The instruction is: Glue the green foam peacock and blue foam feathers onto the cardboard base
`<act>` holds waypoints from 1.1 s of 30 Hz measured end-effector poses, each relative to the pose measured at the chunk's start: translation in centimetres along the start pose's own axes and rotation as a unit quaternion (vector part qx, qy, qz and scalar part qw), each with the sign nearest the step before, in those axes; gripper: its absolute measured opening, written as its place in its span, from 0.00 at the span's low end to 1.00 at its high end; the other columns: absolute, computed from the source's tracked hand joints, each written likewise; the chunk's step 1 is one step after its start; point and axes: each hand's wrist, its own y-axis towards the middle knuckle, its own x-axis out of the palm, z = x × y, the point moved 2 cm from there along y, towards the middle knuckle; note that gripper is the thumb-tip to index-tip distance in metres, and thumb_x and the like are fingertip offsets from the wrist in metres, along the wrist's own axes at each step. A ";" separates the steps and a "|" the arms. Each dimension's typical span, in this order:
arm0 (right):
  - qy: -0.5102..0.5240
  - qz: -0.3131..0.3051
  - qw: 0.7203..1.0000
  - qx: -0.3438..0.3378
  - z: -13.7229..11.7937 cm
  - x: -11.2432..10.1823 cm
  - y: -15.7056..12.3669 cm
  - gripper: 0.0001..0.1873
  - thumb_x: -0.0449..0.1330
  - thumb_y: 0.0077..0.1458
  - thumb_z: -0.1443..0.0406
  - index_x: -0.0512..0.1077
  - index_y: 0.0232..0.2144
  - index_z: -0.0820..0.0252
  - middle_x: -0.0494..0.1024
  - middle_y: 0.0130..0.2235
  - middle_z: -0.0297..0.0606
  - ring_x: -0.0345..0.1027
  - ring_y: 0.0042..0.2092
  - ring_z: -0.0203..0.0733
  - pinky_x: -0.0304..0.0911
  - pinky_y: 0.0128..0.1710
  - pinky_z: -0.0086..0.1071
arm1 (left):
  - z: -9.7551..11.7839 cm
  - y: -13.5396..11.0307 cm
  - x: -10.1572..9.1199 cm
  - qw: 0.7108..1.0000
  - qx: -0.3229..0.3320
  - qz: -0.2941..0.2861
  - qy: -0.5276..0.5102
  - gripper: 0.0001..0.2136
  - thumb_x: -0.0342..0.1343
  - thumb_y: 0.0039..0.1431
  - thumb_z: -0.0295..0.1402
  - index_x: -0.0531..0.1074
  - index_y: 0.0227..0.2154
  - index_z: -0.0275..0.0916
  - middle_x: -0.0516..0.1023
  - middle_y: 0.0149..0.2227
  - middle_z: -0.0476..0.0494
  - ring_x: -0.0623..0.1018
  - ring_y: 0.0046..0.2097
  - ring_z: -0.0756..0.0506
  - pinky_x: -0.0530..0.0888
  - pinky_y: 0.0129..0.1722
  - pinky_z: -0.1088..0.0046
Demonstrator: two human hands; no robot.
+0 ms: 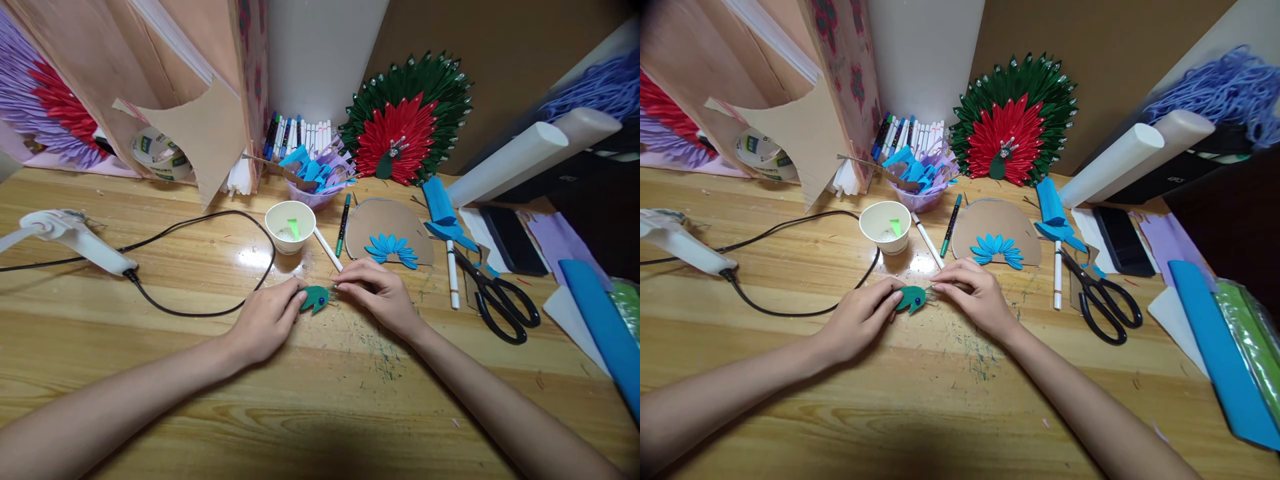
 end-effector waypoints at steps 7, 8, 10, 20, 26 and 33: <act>-0.001 -0.016 1.000 0.026 0.0 0.1 0.2 0.05 0.60 0.52 0.64 0.75 0.33 0.54 0.76 0.35 0.37 0.68 0.40 0.41 0.63 0.41 0.38 | -0.1 0.0 0.1 1.000 0.013 -0.001 0.010 0.12 0.39 0.64 0.36 0.67 0.37 0.40 0.75 0.33 0.46 0.73 0.34 0.47 0.66 0.33 0.72; -0.006 -0.021 0.999 0.025 -0.1 0.1 0.2 0.05 0.60 0.52 0.64 0.75 0.33 0.54 0.76 0.35 0.37 0.68 0.40 0.41 0.63 0.41 0.38 | -0.1 0.0 0.1 1.000 0.015 -0.001 0.013 0.12 0.38 0.64 0.36 0.66 0.37 0.40 0.75 0.33 0.46 0.73 0.34 0.47 0.66 0.33 0.72; -0.014 -0.027 0.999 0.022 -0.1 0.2 0.3 0.04 0.60 0.52 0.63 0.75 0.32 0.54 0.76 0.34 0.37 0.68 0.39 0.41 0.63 0.41 0.38 | -0.1 -0.1 0.2 1.000 0.020 0.002 0.019 0.12 0.38 0.64 0.36 0.66 0.36 0.40 0.75 0.34 0.46 0.73 0.34 0.47 0.66 0.33 0.72; -0.027 -0.039 0.999 0.013 -0.2 0.2 0.3 0.04 0.59 0.53 0.63 0.74 0.29 0.55 0.75 0.31 0.36 0.67 0.36 0.40 0.61 0.40 0.38 | 0.0 -0.1 0.2 1.000 0.021 -0.001 0.016 0.11 0.39 0.64 0.35 0.66 0.38 0.41 0.76 0.35 0.46 0.74 0.36 0.46 0.66 0.34 0.72; -0.035 -0.039 0.999 0.009 -0.2 0.2 0.3 0.04 0.60 0.53 0.63 0.74 0.28 0.55 0.76 0.31 0.35 0.67 0.36 0.40 0.61 0.39 0.38 | 0.0 -0.1 0.2 0.999 0.031 0.005 0.013 0.11 0.39 0.64 0.35 0.67 0.39 0.41 0.76 0.36 0.46 0.74 0.36 0.46 0.66 0.34 0.72; -0.032 -0.048 0.998 0.008 -0.2 0.2 0.3 0.04 0.59 0.53 0.63 0.73 0.28 0.55 0.75 0.30 0.34 0.67 0.36 0.40 0.60 0.40 0.38 | 0.0 -0.1 0.2 0.999 0.036 0.010 0.020 0.11 0.39 0.64 0.35 0.66 0.38 0.41 0.77 0.36 0.47 0.75 0.36 0.46 0.66 0.33 0.72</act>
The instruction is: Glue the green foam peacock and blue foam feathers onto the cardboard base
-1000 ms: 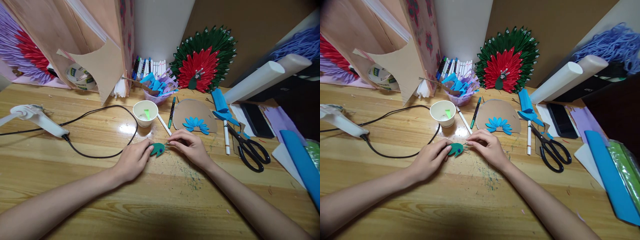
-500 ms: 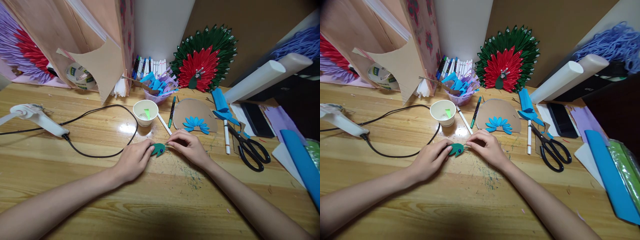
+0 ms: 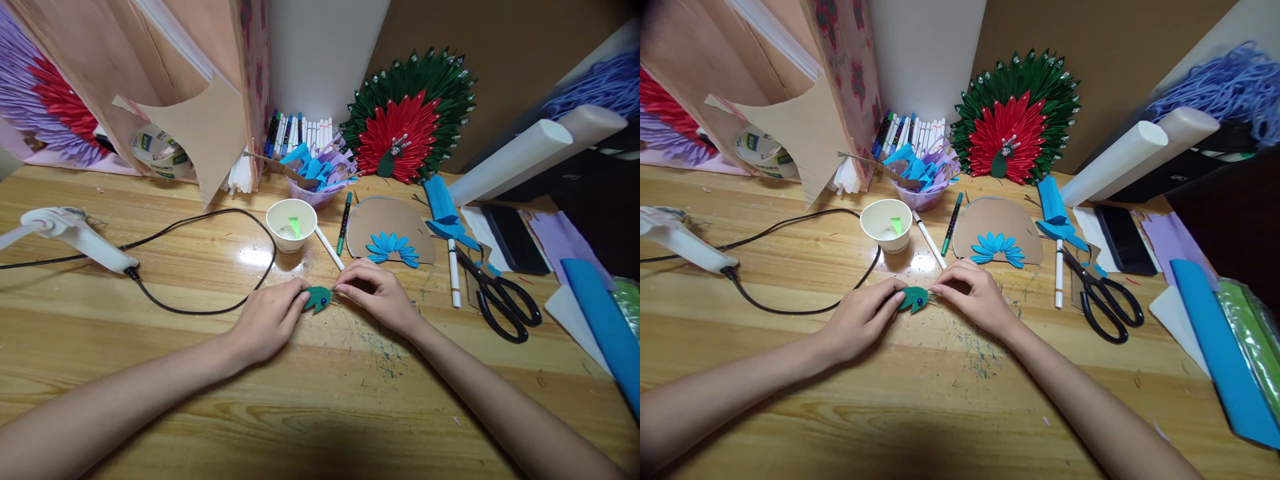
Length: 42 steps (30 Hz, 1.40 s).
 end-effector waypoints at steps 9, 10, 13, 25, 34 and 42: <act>-0.002 -0.001 1.000 -0.002 0.1 0.1 0.0 0.04 0.60 0.53 0.63 0.73 0.28 0.55 0.75 0.30 0.34 0.67 0.36 0.40 0.59 0.42 0.39 | 0.1 0.0 0.0 1.000 -0.002 -0.006 0.002 0.11 0.39 0.64 0.35 0.66 0.38 0.40 0.76 0.36 0.46 0.74 0.36 0.46 0.66 0.33 0.72; -0.002 -0.001 1.000 -0.002 0.1 0.1 0.0 0.04 0.60 0.53 0.63 0.73 0.27 0.55 0.75 0.30 0.34 0.67 0.36 0.39 0.59 0.42 0.39 | 0.1 0.0 0.0 1.000 -0.002 -0.006 0.002 0.11 0.39 0.64 0.35 0.66 0.37 0.40 0.76 0.35 0.46 0.74 0.35 0.46 0.66 0.33 0.72; 0.006 -0.001 1.000 0.002 0.2 0.0 -0.2 0.05 0.59 0.54 0.63 0.74 0.28 0.55 0.75 0.31 0.35 0.67 0.36 0.40 0.60 0.42 0.38 | 0.1 0.0 0.0 1.000 -0.002 -0.005 0.002 0.11 0.39 0.64 0.35 0.66 0.37 0.40 0.76 0.35 0.46 0.74 0.35 0.46 0.65 0.33 0.72; -0.267 0.030 0.955 -0.126 -1.2 -0.6 5.0 0.04 0.57 0.55 0.67 0.73 0.31 0.59 0.72 0.33 0.41 0.60 0.39 0.44 0.60 0.37 0.37 | 0.0 -0.2 0.0 1.000 -0.011 0.004 -0.020 0.10 0.39 0.64 0.35 0.66 0.39 0.42 0.76 0.37 0.47 0.75 0.37 0.46 0.66 0.35 0.71; -0.376 0.021 0.913 -0.159 -0.7 0.5 5.5 0.10 0.54 0.57 0.70 0.72 0.27 0.64 0.71 0.31 0.43 0.57 0.37 0.44 0.60 0.34 0.35 | 0.0 -0.1 -0.2 0.999 -0.012 0.009 -0.038 0.10 0.40 0.64 0.34 0.66 0.38 0.41 0.76 0.37 0.47 0.74 0.37 0.45 0.67 0.35 0.70; -0.347 0.009 0.921 -0.176 -0.8 0.3 5.6 0.07 0.55 0.56 0.70 0.72 0.28 0.63 0.71 0.31 0.42 0.58 0.37 0.43 0.61 0.36 0.35 | 0.0 -0.1 -0.2 0.999 -0.018 0.013 -0.036 0.10 0.40 0.64 0.35 0.66 0.38 0.41 0.76 0.36 0.46 0.74 0.35 0.46 0.66 0.34 0.70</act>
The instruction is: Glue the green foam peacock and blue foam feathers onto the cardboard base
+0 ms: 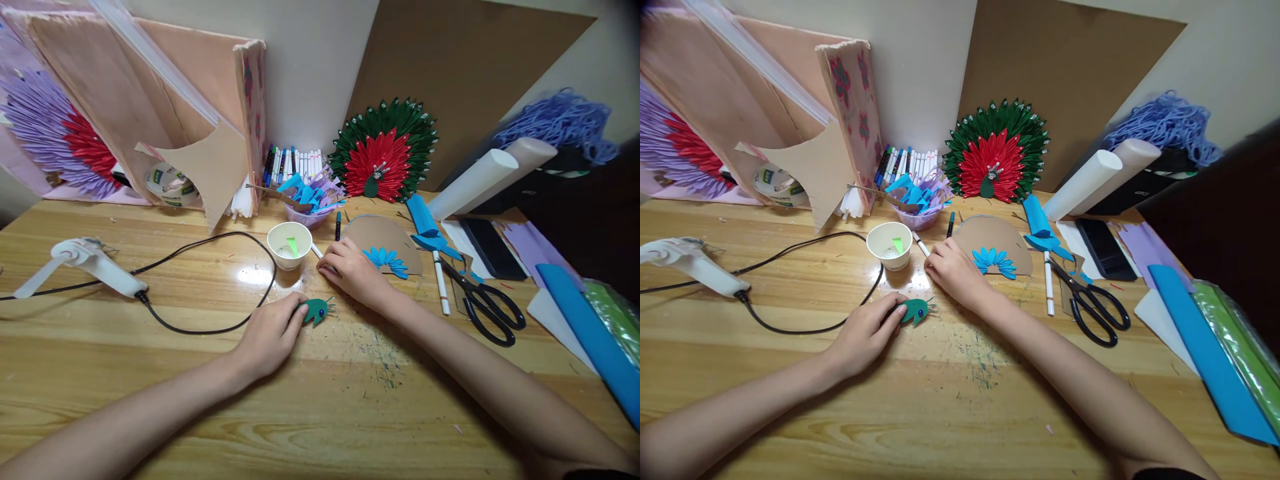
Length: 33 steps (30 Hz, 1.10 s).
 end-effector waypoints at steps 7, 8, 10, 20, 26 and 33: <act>0.029 -0.006 1.000 -0.001 0.1 -0.1 0.2 0.07 0.55 0.55 0.71 0.71 0.27 0.62 0.71 0.31 0.42 0.58 0.38 0.44 0.61 0.37 0.36 | 0.1 0.0 0.0 1.000 -0.016 -0.006 -0.012 0.11 0.40 0.64 0.36 0.67 0.38 0.41 0.76 0.37 0.46 0.74 0.37 0.45 0.65 0.35 0.70; 0.039 -0.001 0.999 0.009 0.3 -0.3 0.0 0.06 0.55 0.55 0.71 0.71 0.27 0.62 0.71 0.31 0.42 0.58 0.38 0.44 0.61 0.37 0.35 | 0.0 0.1 0.0 1.000 -0.019 -0.003 -0.016 0.11 0.40 0.64 0.36 0.67 0.39 0.41 0.76 0.37 0.46 0.74 0.38 0.45 0.65 0.36 0.70; 0.067 0.012 0.997 0.042 0.5 -1.0 -0.7 0.04 0.57 0.53 0.70 0.71 0.28 0.61 0.71 0.31 0.40 0.59 0.37 0.43 0.60 0.36 0.35 | -0.1 0.1 0.0 0.999 -0.031 0.001 -0.027 0.12 0.40 0.64 0.38 0.67 0.38 0.41 0.75 0.36 0.46 0.73 0.38 0.45 0.65 0.36 0.70; 0.189 0.104 0.972 0.091 -1.4 -2.3 -5.7 0.01 0.60 0.52 0.68 0.72 0.30 0.58 0.73 0.30 0.36 0.64 0.35 0.40 0.58 0.37 0.37 | -0.5 0.4 0.0 0.996 -0.054 0.003 -0.070 0.13 0.40 0.63 0.40 0.67 0.36 0.41 0.70 0.25 0.51 0.71 0.31 0.47 0.64 0.33 0.72; 0.180 0.115 0.974 0.071 -2.0 -1.8 -5.7 0.03 0.59 0.52 0.68 0.73 0.31 0.57 0.73 0.29 0.37 0.63 0.34 0.41 0.58 0.36 0.37 | -0.3 0.4 -0.1 0.997 -0.040 0.009 -0.065 0.13 0.40 0.63 0.39 0.68 0.36 0.40 0.72 0.28 0.49 0.71 0.33 0.46 0.64 0.33 0.72; 0.172 0.106 0.978 0.057 -2.2 -1.7 -5.7 0.05 0.58 0.52 0.68 0.74 0.32 0.55 0.74 0.30 0.37 0.63 0.35 0.42 0.59 0.37 0.39 | -0.5 0.4 0.1 0.996 -0.041 0.003 -0.073 0.12 0.40 0.63 0.39 0.68 0.36 0.40 0.70 0.24 0.51 0.70 0.31 0.48 0.64 0.33 0.73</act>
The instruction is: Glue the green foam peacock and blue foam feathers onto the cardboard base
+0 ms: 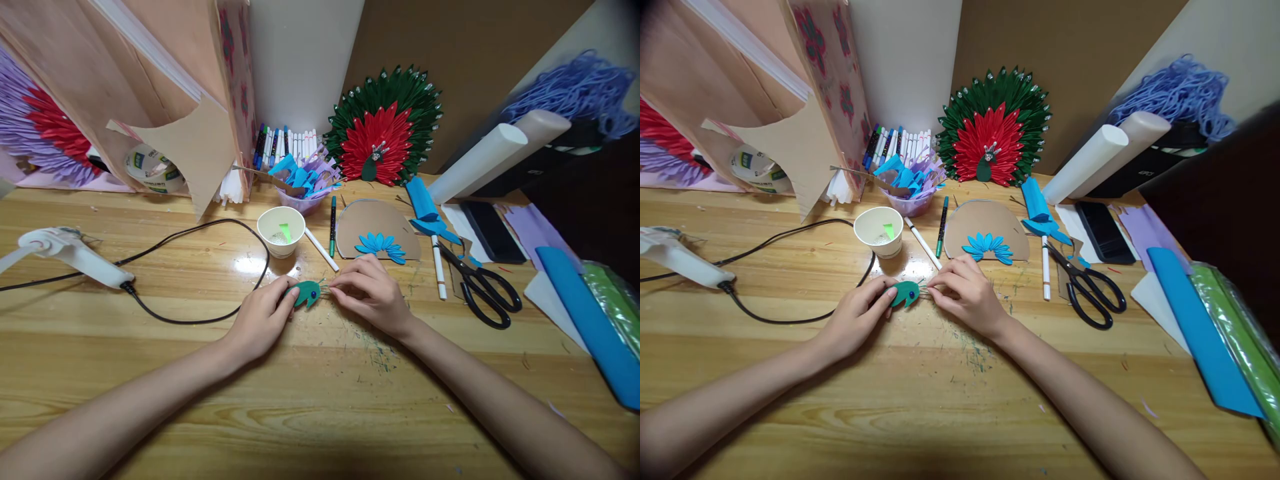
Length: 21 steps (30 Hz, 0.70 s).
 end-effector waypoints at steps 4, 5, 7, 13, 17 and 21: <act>-0.007 -0.007 1.000 -0.004 0.1 0.1 0.0 0.05 0.59 0.52 0.68 0.73 0.33 0.56 0.74 0.31 0.37 0.62 0.36 0.41 0.59 0.37 0.38 | 0.0 0.0 -0.1 1.000 0.000 0.000 0.006 0.13 0.40 0.63 0.39 0.68 0.38 0.40 0.73 0.29 0.49 0.71 0.33 0.47 0.64 0.34 0.72; -0.008 -0.009 1.000 -0.004 0.1 0.0 0.0 0.05 0.59 0.52 0.69 0.73 0.33 0.56 0.74 0.31 0.37 0.62 0.35 0.41 0.59 0.37 0.38 | 0.1 0.0 -0.1 1.000 0.000 -0.001 0.009 0.13 0.40 0.63 0.39 0.68 0.38 0.40 0.73 0.29 0.48 0.71 0.33 0.47 0.64 0.33 0.72; -0.011 -0.011 1.000 -0.004 0.0 0.0 0.0 0.05 0.59 0.52 0.68 0.73 0.33 0.57 0.73 0.31 0.37 0.62 0.35 0.41 0.59 0.38 0.39 | 0.1 0.0 -0.1 1.000 0.000 -0.002 0.015 0.13 0.40 0.63 0.39 0.68 0.37 0.40 0.73 0.29 0.48 0.71 0.33 0.47 0.64 0.33 0.72; -0.014 -0.011 1.000 -0.008 0.1 0.1 -0.2 0.06 0.58 0.52 0.68 0.73 0.34 0.56 0.73 0.31 0.38 0.61 0.37 0.43 0.60 0.37 0.38 | 0.1 -0.1 -0.1 1.000 0.003 0.001 0.020 0.13 0.40 0.63 0.39 0.68 0.38 0.40 0.73 0.29 0.48 0.71 0.33 0.47 0.65 0.33 0.72; -0.011 -0.018 1.000 -0.005 0.0 0.0 -0.2 0.06 0.58 0.52 0.68 0.74 0.33 0.56 0.74 0.31 0.38 0.62 0.37 0.42 0.60 0.37 0.39 | 0.1 -0.1 -0.1 1.000 0.001 -0.001 0.020 0.13 0.40 0.63 0.39 0.68 0.38 0.40 0.73 0.29 0.48 0.71 0.33 0.47 0.65 0.33 0.72; 0.024 0.007 0.998 0.055 -0.1 -0.5 -0.1 0.04 0.59 0.52 0.66 0.74 0.32 0.56 0.73 0.32 0.38 0.64 0.36 0.42 0.60 0.37 0.39 | 0.1 -0.1 -0.1 1.000 0.004 0.002 0.016 0.13 0.40 0.63 0.39 0.68 0.38 0.40 0.74 0.32 0.47 0.72 0.35 0.46 0.65 0.34 0.72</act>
